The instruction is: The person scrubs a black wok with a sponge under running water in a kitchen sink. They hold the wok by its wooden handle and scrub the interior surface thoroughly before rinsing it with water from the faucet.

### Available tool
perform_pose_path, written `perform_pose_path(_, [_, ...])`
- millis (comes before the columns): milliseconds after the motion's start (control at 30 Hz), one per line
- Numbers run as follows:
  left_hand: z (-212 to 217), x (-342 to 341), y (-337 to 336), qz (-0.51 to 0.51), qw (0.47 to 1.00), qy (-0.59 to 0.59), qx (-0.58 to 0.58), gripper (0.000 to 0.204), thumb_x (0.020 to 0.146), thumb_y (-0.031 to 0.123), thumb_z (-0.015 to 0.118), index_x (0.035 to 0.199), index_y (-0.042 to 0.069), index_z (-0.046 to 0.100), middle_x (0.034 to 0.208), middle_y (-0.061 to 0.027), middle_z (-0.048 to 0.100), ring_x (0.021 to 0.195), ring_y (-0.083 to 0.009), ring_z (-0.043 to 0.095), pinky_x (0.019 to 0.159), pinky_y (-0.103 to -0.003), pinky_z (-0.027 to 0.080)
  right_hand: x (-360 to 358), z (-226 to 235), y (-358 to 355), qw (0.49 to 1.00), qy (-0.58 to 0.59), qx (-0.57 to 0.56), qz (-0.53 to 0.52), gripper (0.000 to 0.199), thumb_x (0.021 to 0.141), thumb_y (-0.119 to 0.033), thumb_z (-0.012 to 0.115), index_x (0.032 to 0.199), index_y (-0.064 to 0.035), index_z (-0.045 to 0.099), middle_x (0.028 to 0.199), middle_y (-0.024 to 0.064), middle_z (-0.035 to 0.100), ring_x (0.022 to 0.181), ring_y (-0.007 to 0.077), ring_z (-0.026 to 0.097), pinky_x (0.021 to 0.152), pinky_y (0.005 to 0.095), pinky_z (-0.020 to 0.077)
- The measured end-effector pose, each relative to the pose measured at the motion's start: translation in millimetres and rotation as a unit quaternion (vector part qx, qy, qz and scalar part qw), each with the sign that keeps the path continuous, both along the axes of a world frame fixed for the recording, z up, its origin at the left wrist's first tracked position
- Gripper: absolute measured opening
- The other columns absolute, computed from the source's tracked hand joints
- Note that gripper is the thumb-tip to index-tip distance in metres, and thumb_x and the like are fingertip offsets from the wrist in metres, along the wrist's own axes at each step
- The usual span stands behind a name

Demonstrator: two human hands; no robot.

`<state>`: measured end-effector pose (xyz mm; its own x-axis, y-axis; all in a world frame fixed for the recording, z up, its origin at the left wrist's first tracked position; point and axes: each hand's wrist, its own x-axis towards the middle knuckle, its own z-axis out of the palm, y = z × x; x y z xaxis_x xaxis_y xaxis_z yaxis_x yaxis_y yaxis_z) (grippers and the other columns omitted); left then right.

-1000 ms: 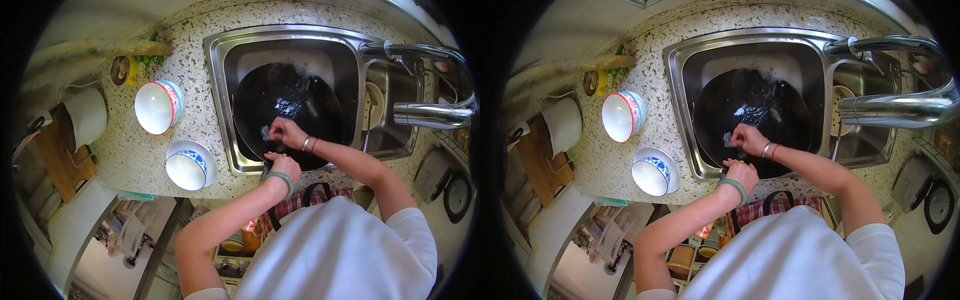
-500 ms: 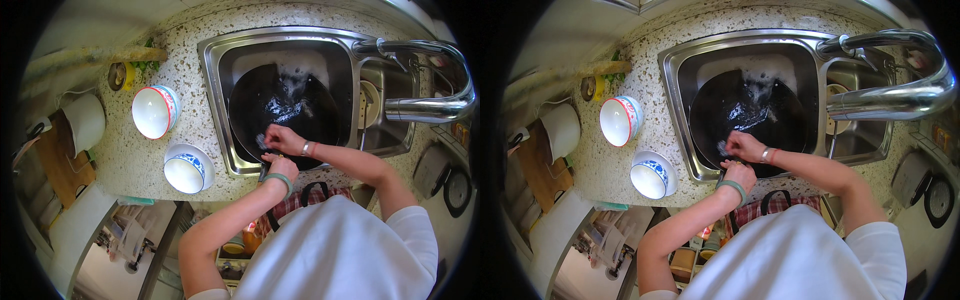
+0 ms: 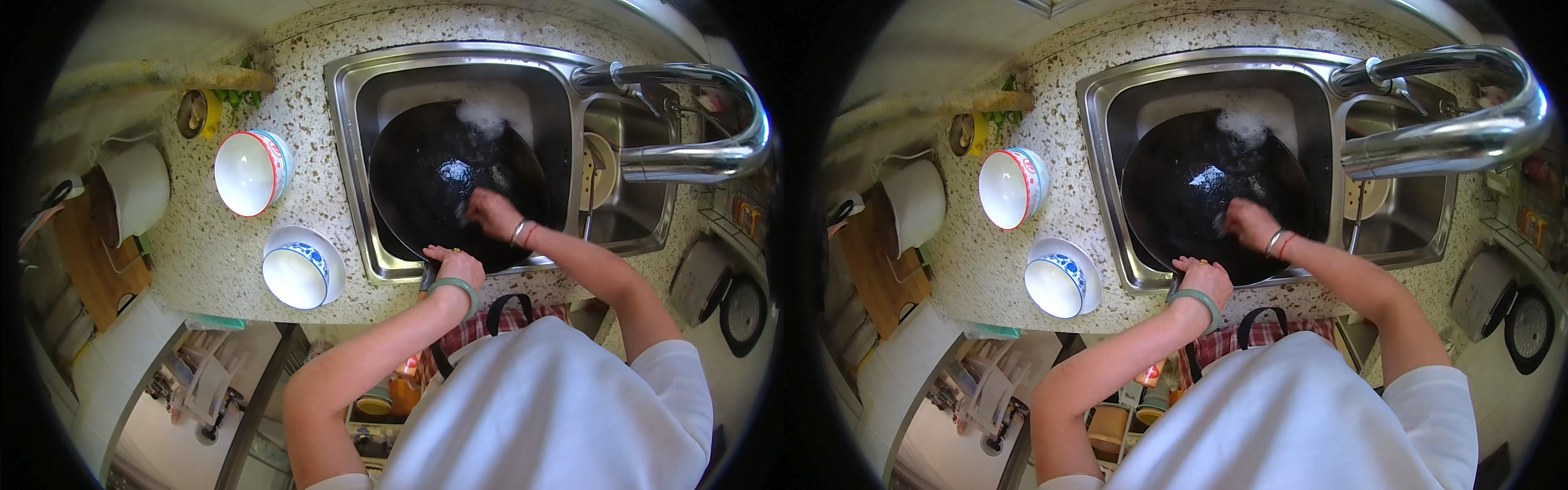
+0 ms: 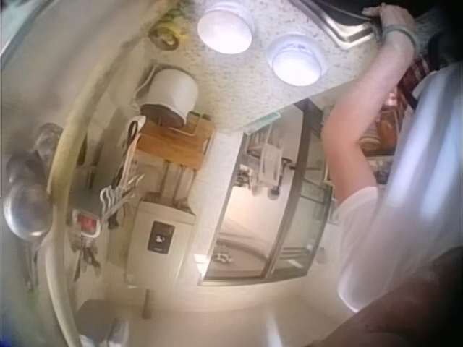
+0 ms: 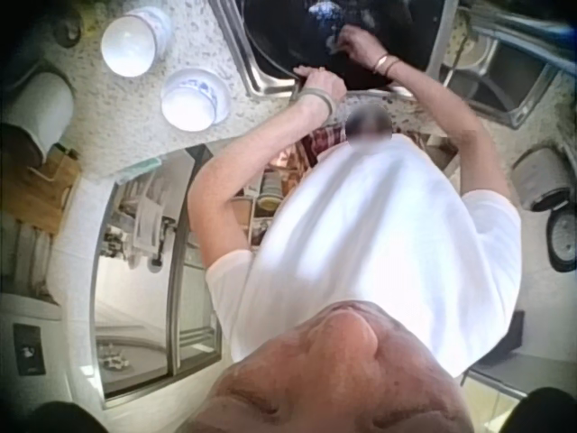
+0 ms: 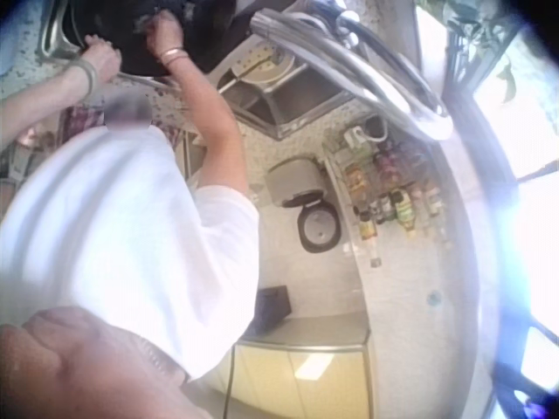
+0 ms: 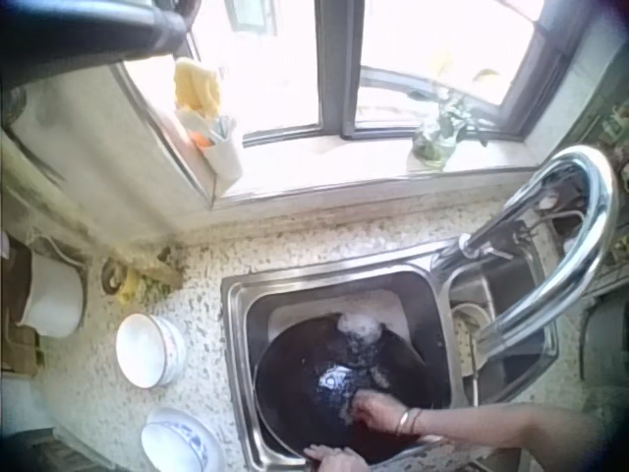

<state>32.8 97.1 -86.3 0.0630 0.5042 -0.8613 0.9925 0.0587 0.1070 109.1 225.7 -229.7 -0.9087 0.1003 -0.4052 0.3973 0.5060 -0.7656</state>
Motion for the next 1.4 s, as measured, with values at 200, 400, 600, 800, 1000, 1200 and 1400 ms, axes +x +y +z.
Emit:
perform_pose_path(200, [24, -5, 13, -0.015, 0.999, -0.03, -0.034, 0.034, 0.086, 0.015, 0.055, 0.113, -0.003, 0.064, 0.111, -0.03, 0.063, 0.103, -0.0512, 0.06, 0.083, -0.062, 0.05, 14, -45, 43, 0.977, 0.01, 0.212, 0.004, 0.011, 0.073, -0.004, 0.063, 0.084, -0.0043, 0.062, 0.096, 0.0124, 0.057, 0.096, 0.032, 0.057, 0.082, 0.0401, 0.0493])
perform_pose_path(400, [13, 2, 5, 0.02, 0.999, 0.01, 0.034, 0.025, 0.085, 0.014, 0.056, 0.102, 0.002, 0.07, 0.103, -0.0227, 0.068, 0.097, -0.0437, 0.065, 0.08, -0.061, 0.051, 11, -6, 19, 0.997, -0.062, -0.04, -0.035, 0.01, 0.072, -0.004, 0.069, 0.081, -0.005, 0.064, 0.094, 0.0099, 0.058, 0.093, 0.0302, 0.059, 0.082, 0.0368, 0.0488])
perform_pose_path(600, [8, -19, 17, -0.001, 0.996, -0.078, -0.03, 0.031, 0.084, 0.014, 0.057, 0.112, 0.006, 0.067, 0.104, -0.016, 0.069, 0.099, -0.0344, 0.066, 0.081, -0.053, 0.053, 13, -20, 23, 0.998, -0.047, -0.037, -0.01, 0.01, 0.073, -0.002, 0.069, 0.081, -0.0048, 0.064, 0.096, 0.0104, 0.058, 0.095, 0.0302, 0.058, 0.083, 0.0376, 0.0484])
perform_pose_path(800, [17, -92, 2, 0.151, 0.958, -0.245, -0.007, 0.053, 0.074, 0.003, 0.06, 0.125, 0.019, 0.062, 0.104, -0.0142, 0.068, 0.099, -0.03, 0.064, 0.088, -0.039, 0.051, 11, -17, 21, 0.998, -0.068, -0.018, 0.009, 0.011, 0.073, -0.001, 0.069, 0.082, -0.0047, 0.064, 0.097, 0.0099, 0.057, 0.097, 0.0307, 0.058, 0.084, 0.0381, 0.0479])
perform_pose_path(1000, [-14, -100, -52, 0.046, 0.938, -0.29, 0.183, 0.066, 0.079, 0.004, 0.063, 0.14, 0.023, 0.044, 0.131, -0.0114, 0.054, 0.121, -0.0279, 0.053, 0.102, -0.041, 0.044, 8, -20, 21, 0.997, -0.07, -0.025, 0.012, 0.011, 0.073, -0.001, 0.069, 0.082, -0.0049, 0.064, 0.098, 0.0093, 0.057, 0.098, 0.0303, 0.058, 0.084, 0.0379, 0.0478])
perform_pose_path(1200, [-29, -107, -67, -0.029, 0.919, -0.27, 0.287, 0.055, 0.086, 0.025, 0.061, 0.138, 0.02, 0.046, 0.129, -0.0125, 0.056, 0.123, -0.0257, 0.052, 0.109, -0.045, 0.035, 7, -24, 21, 0.997, -0.069, -0.02, 0.005, 0.012, 0.072, -0.002, 0.07, 0.082, -0.0053, 0.064, 0.097, 0.0093, 0.057, 0.096, 0.0298, 0.058, 0.083, 0.0376, 0.0483])
perform_pose_path(1400, [-31, -100, -66, 0.097, 0.827, -0.324, 0.449, 0.053, 0.074, 0.044, 0.073, 0.11, 0.008, 0.064, 0.104, -0.0077, 0.067, 0.099, -0.0238, 0.064, 0.091, -0.037, 0.049, 9, -21, 8, 0.997, -0.038, -0.056, -0.028, 0.012, 0.073, -0.004, 0.071, 0.083, -0.0049, 0.064, 0.095, 0.0099, 0.059, 0.093, 0.0305, 0.06, 0.081, 0.037, 0.0494])
